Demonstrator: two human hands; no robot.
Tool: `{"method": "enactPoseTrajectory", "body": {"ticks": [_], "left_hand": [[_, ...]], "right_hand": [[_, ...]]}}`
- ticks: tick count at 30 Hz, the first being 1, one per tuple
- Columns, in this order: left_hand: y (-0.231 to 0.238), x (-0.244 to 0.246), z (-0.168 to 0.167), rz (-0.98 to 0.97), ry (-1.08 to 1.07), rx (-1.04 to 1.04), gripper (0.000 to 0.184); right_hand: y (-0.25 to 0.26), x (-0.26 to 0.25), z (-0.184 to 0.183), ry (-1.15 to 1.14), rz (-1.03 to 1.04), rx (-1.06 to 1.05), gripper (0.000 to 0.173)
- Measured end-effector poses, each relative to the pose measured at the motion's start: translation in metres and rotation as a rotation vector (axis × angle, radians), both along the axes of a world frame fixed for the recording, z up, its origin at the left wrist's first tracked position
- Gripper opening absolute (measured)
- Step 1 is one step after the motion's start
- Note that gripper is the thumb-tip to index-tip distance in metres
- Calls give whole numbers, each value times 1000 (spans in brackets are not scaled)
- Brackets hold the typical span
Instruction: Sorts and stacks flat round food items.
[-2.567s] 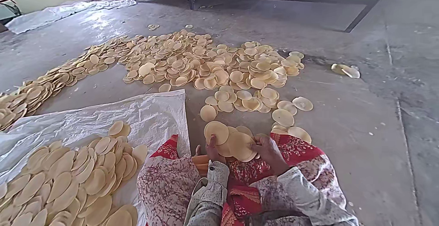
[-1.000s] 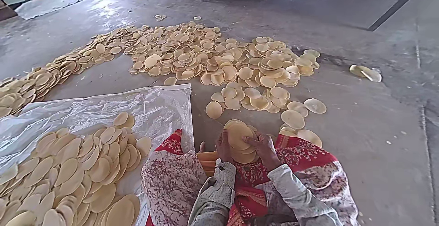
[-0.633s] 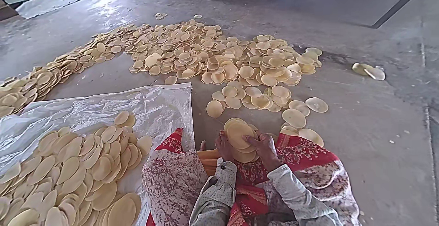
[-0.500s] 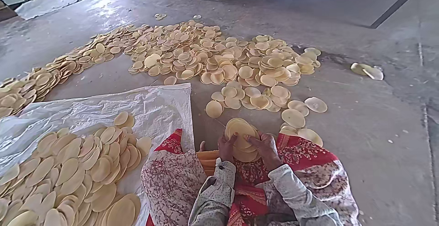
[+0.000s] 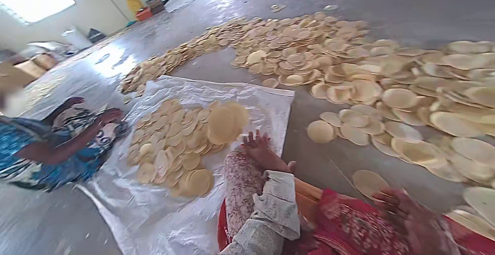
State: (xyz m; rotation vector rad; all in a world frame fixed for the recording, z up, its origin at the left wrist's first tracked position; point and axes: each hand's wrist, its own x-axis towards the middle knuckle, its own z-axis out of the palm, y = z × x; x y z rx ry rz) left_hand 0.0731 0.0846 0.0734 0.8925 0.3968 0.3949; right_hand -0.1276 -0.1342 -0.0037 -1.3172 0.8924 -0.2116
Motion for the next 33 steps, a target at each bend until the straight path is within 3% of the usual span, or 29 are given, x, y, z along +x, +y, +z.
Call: {"method": "enactPoseTrajectory", "body": {"ticks": [2,6,9,12,16,19,21,25,27,29,31,33], "left_hand": [[-12,-17,-11,-129,89,94,58],[-60,-50,-84,-462,14,393,58],[-71,-63,-72,-832,102,512,62],[-73,-61,-70,-1084,151,558,63],[-75,-62,-83,-1102,113,702,58],[-82,-64,-83,-1045,125,671,58],[-84,-62,-89,-1043,130,651,59],[-88,-59,-103,-1073,214,574,59],[-89,-59,-105,-1073,267,561,56],[-88,-57,-107,-1084,304,556,54],[-88,-56,-109,-1077,329,571,53],[-89,-55,-112,-1078,343,574,52]], "right_hand": [[2,4,-4,-9,2,12,36],[0,5,-13,9,69,-15,20],[-5,5,-18,57,90,-33,20],[-15,10,-22,152,120,-255,31],[-49,25,-30,353,163,-642,56],[-73,37,-46,597,102,-725,89],[-80,47,-60,684,127,-745,101],[-50,78,-68,540,546,-952,97],[-42,96,-48,386,718,-806,82],[-56,112,-28,322,630,-721,66],[-93,125,-28,343,415,-842,61],[-145,132,-41,473,306,-934,83]]}}
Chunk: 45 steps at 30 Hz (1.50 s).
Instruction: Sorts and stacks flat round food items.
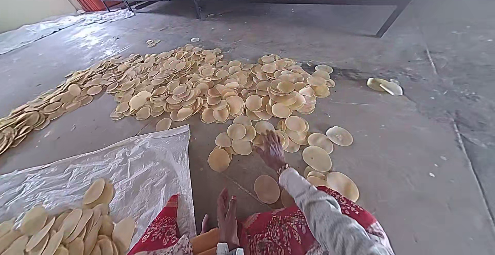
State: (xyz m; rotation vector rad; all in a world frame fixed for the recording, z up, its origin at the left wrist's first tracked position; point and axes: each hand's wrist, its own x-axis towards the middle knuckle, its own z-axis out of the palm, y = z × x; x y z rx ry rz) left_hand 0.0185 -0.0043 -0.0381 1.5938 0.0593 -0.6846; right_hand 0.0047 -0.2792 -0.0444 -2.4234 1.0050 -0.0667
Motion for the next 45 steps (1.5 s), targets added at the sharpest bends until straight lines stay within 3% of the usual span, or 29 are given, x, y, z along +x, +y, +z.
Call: {"method": "enactPoseTrajectory", "body": {"ticks": [3,7,9,11,13,15,17,20,24,27,30,33,40,45], "left_hand": [[-4,0,-1,-16,-20,24,52],[-6,1,-4,-36,-12,26,52],[-7,2,-4,-49,-5,17,52],[-8,0,-2,-60,4,-1,49],[-7,-2,1,-88,8,-36,45],[-7,-4,5,-123,10,-104,36],[-8,-6,12,-174,47,-203,26],[-8,-11,23,-200,127,-332,24],[-3,-14,25,-19,133,-363,18],[0,-15,30,31,181,-384,17],[-2,-15,31,24,213,-392,23],[-2,-14,30,-24,192,-407,13],[-1,-15,28,-43,176,-438,14],[-1,-16,27,-60,158,-412,15]], "right_hand": [[-55,-4,-24,212,-72,-6,123],[-37,-28,-34,251,95,-35,134],[-15,-42,-29,262,205,-3,121],[9,-54,-18,231,245,58,86],[32,-63,8,178,169,104,44],[57,-71,36,77,42,115,32],[88,-79,46,-142,-15,92,31],[135,-84,48,-277,97,153,32],[167,-89,26,-412,264,175,50],[172,-95,22,-522,275,227,60],[170,-99,17,-569,217,324,53],[169,-101,16,-560,147,392,50],[167,-103,15,-559,115,463,61],[166,-102,23,-586,40,527,41]]}}
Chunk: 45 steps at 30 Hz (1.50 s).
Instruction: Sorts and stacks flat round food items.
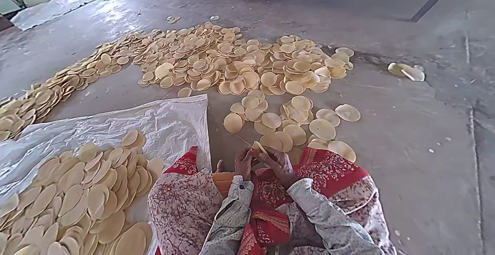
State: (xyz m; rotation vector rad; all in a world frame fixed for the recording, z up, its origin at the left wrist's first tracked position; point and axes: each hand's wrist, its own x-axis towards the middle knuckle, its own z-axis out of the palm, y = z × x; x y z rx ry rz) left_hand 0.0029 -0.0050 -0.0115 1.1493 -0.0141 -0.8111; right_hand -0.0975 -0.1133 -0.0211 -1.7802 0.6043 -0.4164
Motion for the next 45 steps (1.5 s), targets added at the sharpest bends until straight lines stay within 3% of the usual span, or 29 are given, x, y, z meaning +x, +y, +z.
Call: {"method": "enactPoseTrajectory", "body": {"ticks": [2,6,8,10,13,14,17,20,24,27,29,31,34,38,41,43,45], "left_hand": [[-1,-1,3,27,-19,33,17],[-2,3,-2,149,-42,128,18],[-2,5,-3,178,-39,152,18],[-3,5,-4,167,-42,165,18],[-6,3,-6,124,25,161,20],[-6,2,-6,116,69,151,21],[-4,-1,-11,14,108,115,33],[-3,-3,-18,-92,34,155,30],[-4,-1,-11,79,16,260,23],[-5,3,-17,253,11,279,20],[-4,6,-21,307,4,290,22],[-3,7,-21,340,-6,295,21],[-1,6,-23,339,-16,302,19],[-2,6,-22,299,17,307,18],[-5,6,-19,279,134,217,27],[-8,7,-11,248,244,102,47],[-7,4,-5,165,214,34,43]], "right_hand": [[-3,2,-2,-38,-154,64,26],[-24,3,-2,-176,-646,281,22],[-33,4,-1,-285,-779,408,19],[-34,4,3,-326,-726,522,18],[-18,3,10,-246,-392,599,18],[-14,5,9,-180,-270,528,20],[-8,13,-2,201,-80,61,36],[-13,16,-3,391,-47,-119,59],[-48,21,-17,450,-175,-205,80],[-61,31,-22,757,-65,-372,108],[-57,41,-17,845,-3,-421,115],[-56,44,-15,837,-28,-366,111],[-65,37,-13,713,-148,-130,79],[-63,30,11,262,-279,187,51],[-43,30,37,-46,-261,469,40],[-34,35,43,-8,-189,460,37],[-35,40,30,160,-69,325,37]]}}
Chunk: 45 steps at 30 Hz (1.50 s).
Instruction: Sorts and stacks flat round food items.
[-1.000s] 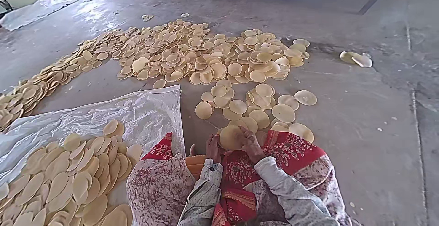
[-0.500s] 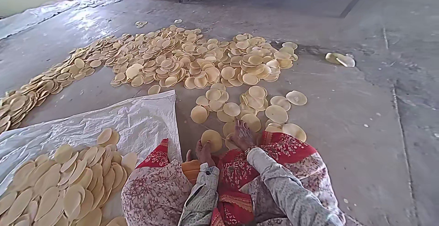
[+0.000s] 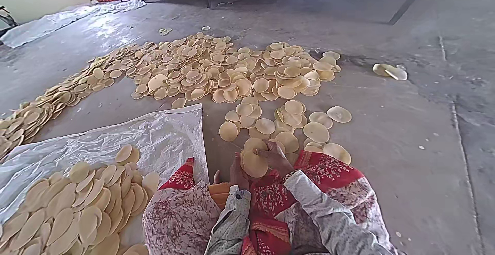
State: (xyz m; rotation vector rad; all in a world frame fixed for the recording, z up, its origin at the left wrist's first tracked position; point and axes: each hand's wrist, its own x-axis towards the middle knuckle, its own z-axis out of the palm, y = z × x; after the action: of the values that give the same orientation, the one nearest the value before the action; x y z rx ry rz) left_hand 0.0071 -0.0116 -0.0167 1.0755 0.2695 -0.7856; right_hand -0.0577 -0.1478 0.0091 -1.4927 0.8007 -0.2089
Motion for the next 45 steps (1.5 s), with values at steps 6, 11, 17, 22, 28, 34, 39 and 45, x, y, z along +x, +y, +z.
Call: {"method": "enactPoseTrajectory", "body": {"ticks": [6,11,17,22,28,34,39,45], "left_hand": [[5,1,-6,12,-108,80,30],[0,2,-2,142,-88,65,33],[0,3,-4,204,-100,145,32],[1,2,-6,218,-115,164,31],[3,3,-8,195,-97,233,29],[2,3,-12,82,-38,73,32],[2,-1,-1,-16,21,-64,46],[0,-4,4,-53,-12,122,34]], "right_hand": [[-30,-4,-14,259,-21,-326,46],[-68,-22,-47,787,23,-565,114],[-58,-13,-44,767,-36,-512,111],[-63,-20,-49,606,-99,-343,73],[-43,-24,-10,-11,-172,60,43],[-12,-19,32,-216,-4,166,67],[-7,-12,4,-13,-100,139,30],[-16,-13,20,-47,-282,-147,20]]}}
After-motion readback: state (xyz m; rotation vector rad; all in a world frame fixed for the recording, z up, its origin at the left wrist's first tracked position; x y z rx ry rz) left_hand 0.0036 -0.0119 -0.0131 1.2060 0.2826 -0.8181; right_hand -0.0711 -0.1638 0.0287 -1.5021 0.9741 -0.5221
